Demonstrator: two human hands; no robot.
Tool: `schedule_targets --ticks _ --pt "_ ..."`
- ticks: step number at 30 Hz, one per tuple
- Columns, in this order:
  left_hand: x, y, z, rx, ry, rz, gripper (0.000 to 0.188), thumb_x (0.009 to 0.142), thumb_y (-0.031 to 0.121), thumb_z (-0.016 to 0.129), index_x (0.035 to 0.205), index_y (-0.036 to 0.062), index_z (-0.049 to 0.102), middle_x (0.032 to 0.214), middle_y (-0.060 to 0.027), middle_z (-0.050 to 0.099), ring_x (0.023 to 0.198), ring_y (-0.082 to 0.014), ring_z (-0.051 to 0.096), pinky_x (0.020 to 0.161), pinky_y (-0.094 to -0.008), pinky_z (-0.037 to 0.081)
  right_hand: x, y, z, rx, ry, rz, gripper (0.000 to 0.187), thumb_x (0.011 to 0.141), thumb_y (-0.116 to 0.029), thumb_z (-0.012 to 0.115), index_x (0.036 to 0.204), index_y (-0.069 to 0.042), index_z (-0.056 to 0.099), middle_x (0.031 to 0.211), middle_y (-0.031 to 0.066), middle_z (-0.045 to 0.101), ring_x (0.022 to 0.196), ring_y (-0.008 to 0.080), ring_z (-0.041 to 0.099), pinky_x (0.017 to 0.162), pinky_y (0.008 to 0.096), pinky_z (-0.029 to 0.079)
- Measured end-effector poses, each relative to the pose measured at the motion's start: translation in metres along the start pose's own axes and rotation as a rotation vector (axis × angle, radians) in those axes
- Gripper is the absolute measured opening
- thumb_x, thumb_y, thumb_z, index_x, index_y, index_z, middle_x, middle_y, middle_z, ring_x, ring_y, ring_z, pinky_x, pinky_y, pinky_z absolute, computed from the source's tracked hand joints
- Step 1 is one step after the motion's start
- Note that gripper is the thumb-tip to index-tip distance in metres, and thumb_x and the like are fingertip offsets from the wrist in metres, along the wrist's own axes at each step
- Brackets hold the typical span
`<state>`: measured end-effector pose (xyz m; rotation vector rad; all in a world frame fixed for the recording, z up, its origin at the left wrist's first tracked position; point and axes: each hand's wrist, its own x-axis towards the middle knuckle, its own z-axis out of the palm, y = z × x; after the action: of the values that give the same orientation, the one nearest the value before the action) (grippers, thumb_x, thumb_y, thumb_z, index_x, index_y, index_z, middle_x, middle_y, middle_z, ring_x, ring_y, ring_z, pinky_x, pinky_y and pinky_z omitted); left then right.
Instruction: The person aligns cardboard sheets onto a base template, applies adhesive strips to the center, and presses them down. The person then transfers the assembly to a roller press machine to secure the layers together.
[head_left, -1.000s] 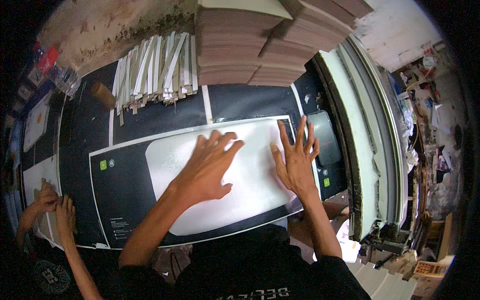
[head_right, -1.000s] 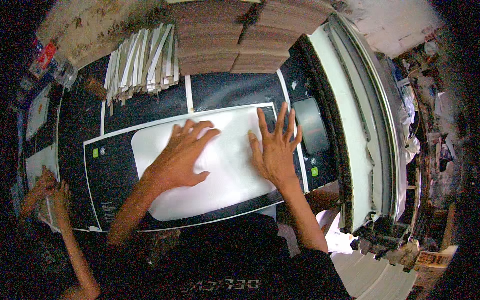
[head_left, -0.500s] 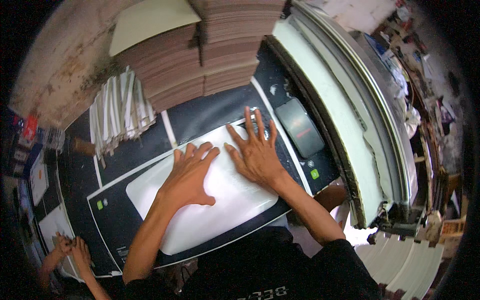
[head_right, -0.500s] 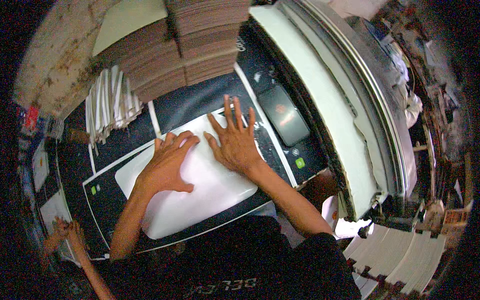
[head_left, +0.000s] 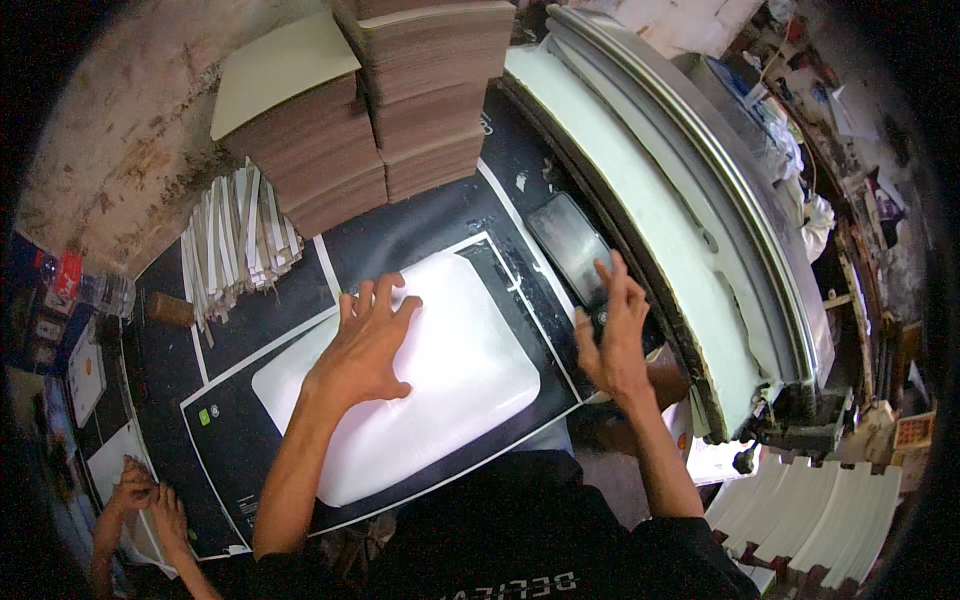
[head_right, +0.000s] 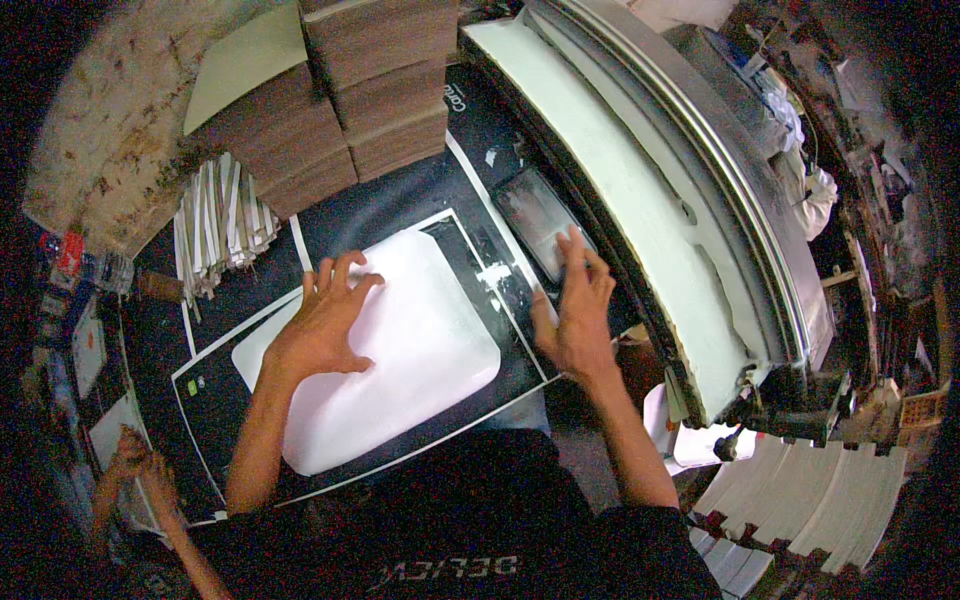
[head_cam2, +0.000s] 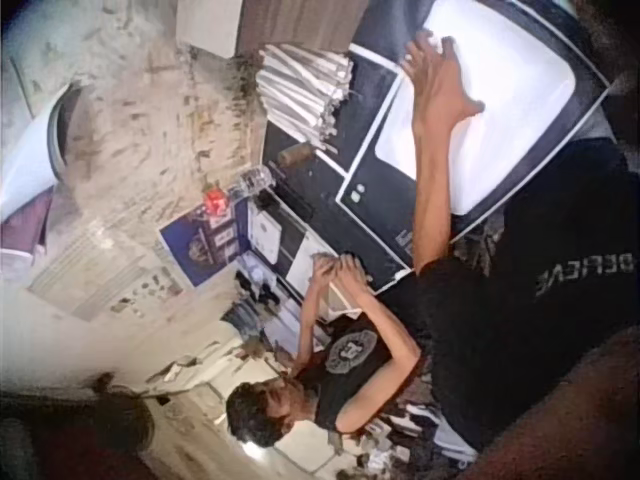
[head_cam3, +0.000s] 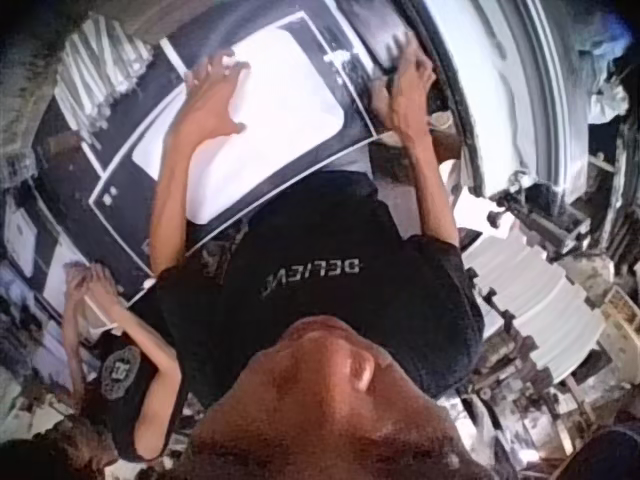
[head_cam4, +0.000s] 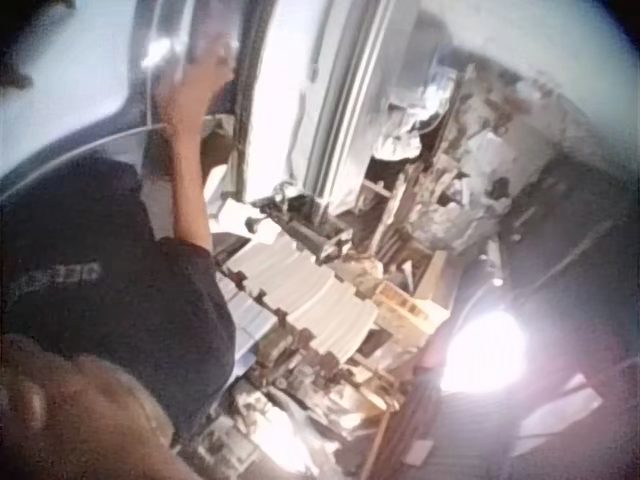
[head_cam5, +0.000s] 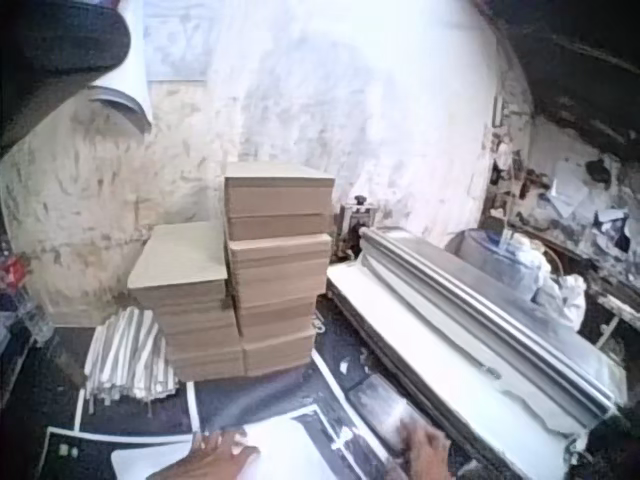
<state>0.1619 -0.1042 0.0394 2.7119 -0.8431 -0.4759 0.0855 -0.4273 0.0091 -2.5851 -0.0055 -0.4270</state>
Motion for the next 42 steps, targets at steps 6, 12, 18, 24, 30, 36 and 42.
schedule_targets --ticks 6,12,18,24,30,36,42 --pt "0.026 -0.020 -0.046 0.206 0.904 0.032 0.067 0.077 0.017 0.084 0.138 0.0122 0.056 0.144 -0.0134 0.052 0.139 -0.0374 0.043 0.119 -0.0619 0.026 0.000 0.032 -0.011 -0.145 -0.047 -0.024 0.096 0.079 0.001 0.059 0.163 -0.001 0.012 0.142 0.0222 0.058 0.135 0.0382 0.041 0.118 0.0510 0.024" --pt "0.043 -0.108 -0.159 0.363 1.251 0.053 0.057 0.083 0.025 0.081 0.133 0.0102 0.061 0.134 -0.0138 0.064 0.126 -0.0319 0.057 0.109 -0.0572 0.032 0.024 0.033 0.006 -0.173 -0.169 -0.079 0.098 0.081 -0.004 0.058 0.164 -0.004 0.007 0.145 0.0223 0.056 0.138 0.0407 0.039 0.118 0.0582 0.020" --pt "0.033 -0.103 -0.175 0.458 1.017 0.124 0.035 0.088 0.014 0.075 0.122 0.0107 0.071 0.101 -0.0095 0.077 0.105 -0.0268 0.068 0.110 -0.0542 0.031 0.044 -0.006 0.002 -0.106 -0.035 -0.191 0.095 0.083 0.000 0.059 0.165 -0.007 0.014 0.146 0.0206 0.057 0.139 0.0350 0.039 0.119 0.0513 0.022" --pt "-0.008 -0.104 -0.177 0.477 1.086 0.223 0.038 0.085 0.002 0.074 0.120 0.0150 0.075 0.112 -0.0083 0.077 0.107 -0.0274 0.071 0.106 -0.0456 0.047 0.057 -0.081 -0.009 0.070 0.034 -0.311 0.095 0.083 0.001 0.064 0.166 -0.010 0.017 0.145 0.0198 0.058 0.139 0.0336 0.041 0.119 0.0499 0.024" --pt "-0.116 -0.013 -0.184 0.383 1.168 0.486 0.032 0.082 -0.001 0.076 0.112 0.0103 0.077 0.109 -0.0082 0.078 0.099 -0.0226 0.076 0.087 -0.0330 0.063 0.086 -0.131 -0.047 0.190 0.328 -0.588 0.110 0.072 -0.026 0.092 0.160 -0.003 0.030 0.147 0.0219 0.054 0.136 0.0341 0.045 0.116 0.0493 0.032" --pt "-0.170 0.035 -0.168 -0.043 1.132 0.472 0.039 0.082 0.004 0.082 0.119 0.0104 0.073 0.110 -0.0116 0.077 0.099 -0.0256 0.075 0.089 -0.0352 0.060 0.090 -0.180 -0.055 0.576 -0.164 -0.691 0.056 0.079 -0.020 0.083 0.132 -0.010 0.069 0.150 0.0177 0.051 0.133 0.0293 0.049 0.111 0.0440 0.039" --pt "-0.152 -0.001 -0.047 -0.974 0.807 0.056 0.050 0.084 0.014 0.087 0.125 -0.0018 0.063 0.112 -0.0146 0.073 0.106 -0.0203 0.071 0.081 -0.0373 0.062 0.025 -0.180 0.007 0.999 -0.391 -0.058 0.030 0.096 -0.019 0.076 0.116 0.003 0.070 0.103 0.0092 0.075 0.091 0.0132 0.068 0.081 0.0290 0.054"
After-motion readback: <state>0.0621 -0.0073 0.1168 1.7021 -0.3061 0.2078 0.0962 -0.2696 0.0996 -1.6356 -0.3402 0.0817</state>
